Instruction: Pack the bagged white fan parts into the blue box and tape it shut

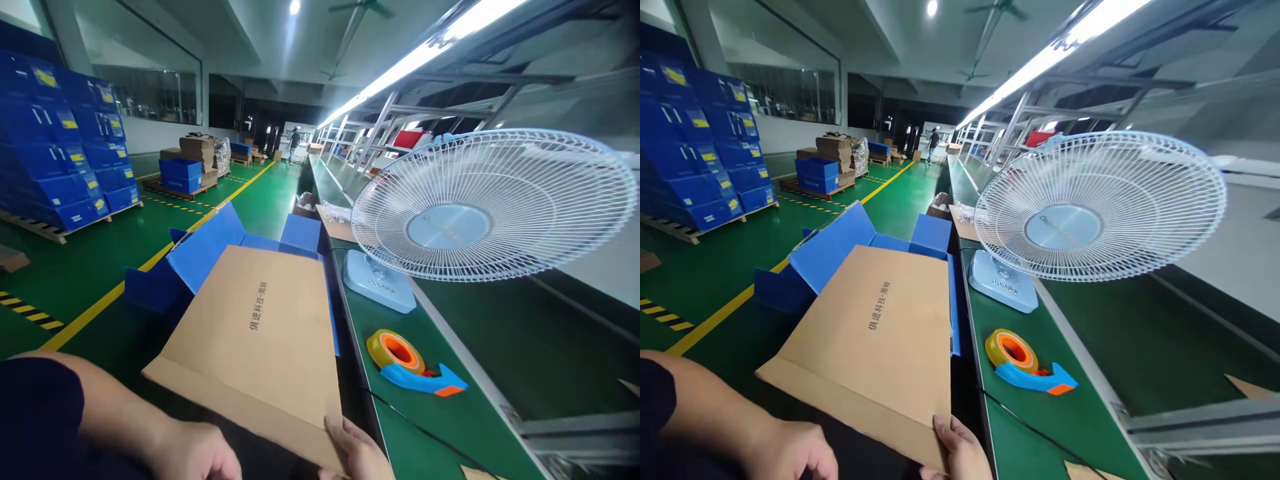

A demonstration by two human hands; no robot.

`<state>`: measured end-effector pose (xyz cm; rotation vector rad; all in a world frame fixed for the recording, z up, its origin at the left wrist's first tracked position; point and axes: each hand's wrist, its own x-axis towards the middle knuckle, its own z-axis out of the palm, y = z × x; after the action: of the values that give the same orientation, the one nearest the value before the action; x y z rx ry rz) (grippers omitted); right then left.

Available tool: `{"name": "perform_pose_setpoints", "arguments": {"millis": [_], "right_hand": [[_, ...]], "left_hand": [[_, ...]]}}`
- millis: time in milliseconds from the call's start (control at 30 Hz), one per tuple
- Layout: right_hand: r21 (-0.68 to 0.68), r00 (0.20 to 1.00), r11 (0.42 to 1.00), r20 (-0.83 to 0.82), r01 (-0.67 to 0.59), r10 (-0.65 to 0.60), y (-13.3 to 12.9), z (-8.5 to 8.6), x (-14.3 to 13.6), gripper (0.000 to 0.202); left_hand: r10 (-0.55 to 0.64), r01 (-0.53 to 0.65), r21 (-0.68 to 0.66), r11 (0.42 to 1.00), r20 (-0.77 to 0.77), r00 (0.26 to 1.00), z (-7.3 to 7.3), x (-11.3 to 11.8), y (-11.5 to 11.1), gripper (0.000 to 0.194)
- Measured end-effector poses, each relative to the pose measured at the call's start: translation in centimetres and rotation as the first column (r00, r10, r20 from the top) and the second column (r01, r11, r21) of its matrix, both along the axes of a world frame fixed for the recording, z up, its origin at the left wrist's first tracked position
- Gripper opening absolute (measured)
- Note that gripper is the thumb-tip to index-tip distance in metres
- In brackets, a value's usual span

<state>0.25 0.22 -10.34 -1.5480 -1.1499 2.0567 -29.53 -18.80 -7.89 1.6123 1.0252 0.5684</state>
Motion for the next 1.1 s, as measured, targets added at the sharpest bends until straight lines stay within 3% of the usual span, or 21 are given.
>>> {"name": "perform_pose_setpoints", "arguments": {"millis": [100,167,267,333,500,633,733,933,1100], "right_hand": [[-0.035,0.999,0.999,-0.017,0.027,-0.028,0.6,-2.2,0.7,0.073],[-0.052,0.999,0.998,-0.009,0.036,-0.037,0.8,-2.6,0.8,0.070],[-0.021,0.999,0.999,-0.011,0.043,-0.043,0.9,-2.0,0.3,0.062],[0.015,0.999,0.999,-0.019,0.045,-0.044,0.9,-1.4,-0.2,0.054],[0.007,0.994,0.994,0.014,0.105,-0.105,1.8,-0.3,-1.0,0.051],[0.022,0.964,0.965,-0.059,0.262,-0.260,2.6,0.5,-1.0,0.079],[0.040,0.950,0.956,-0.128,0.291,-0.284,2.6,1.0,-0.7,0.098],[0.192,0.984,0.966,0.013,0.171,-0.177,1.7,0.4,-0.8,0.095],[0.313,0.988,0.947,0.153,-0.071,0.024,1.2,-1.4,-1.6,0.055]], "left_hand": [[0.166,-0.130,0.354,0.926,-0.071,0.984,3.0,-0.4,1.0,0.022],[0.238,-0.108,0.468,0.877,-0.230,0.943,4.0,-1.3,2.4,0.047],[0.245,-0.033,0.379,0.925,-0.527,0.814,3.1,-2.9,4.7,0.092],[0.220,-0.030,0.296,0.955,-0.635,0.741,1.7,-3.7,6.0,0.103],[0.217,-0.006,0.284,0.959,-0.719,0.660,-1.0,-4.3,8.0,0.106],[0.217,0.079,0.332,0.940,-0.758,0.615,-1.4,-4.5,9.6,0.099],[0.236,0.083,0.342,0.936,-0.785,0.574,-1.7,-5.2,11.4,0.096],[0.301,0.041,0.374,0.927,-0.803,0.515,-2.9,-7.3,16.7,0.093],[0.270,0.062,0.351,0.934,-0.811,0.519,-3.2,-8.1,21.4,0.084]]}}
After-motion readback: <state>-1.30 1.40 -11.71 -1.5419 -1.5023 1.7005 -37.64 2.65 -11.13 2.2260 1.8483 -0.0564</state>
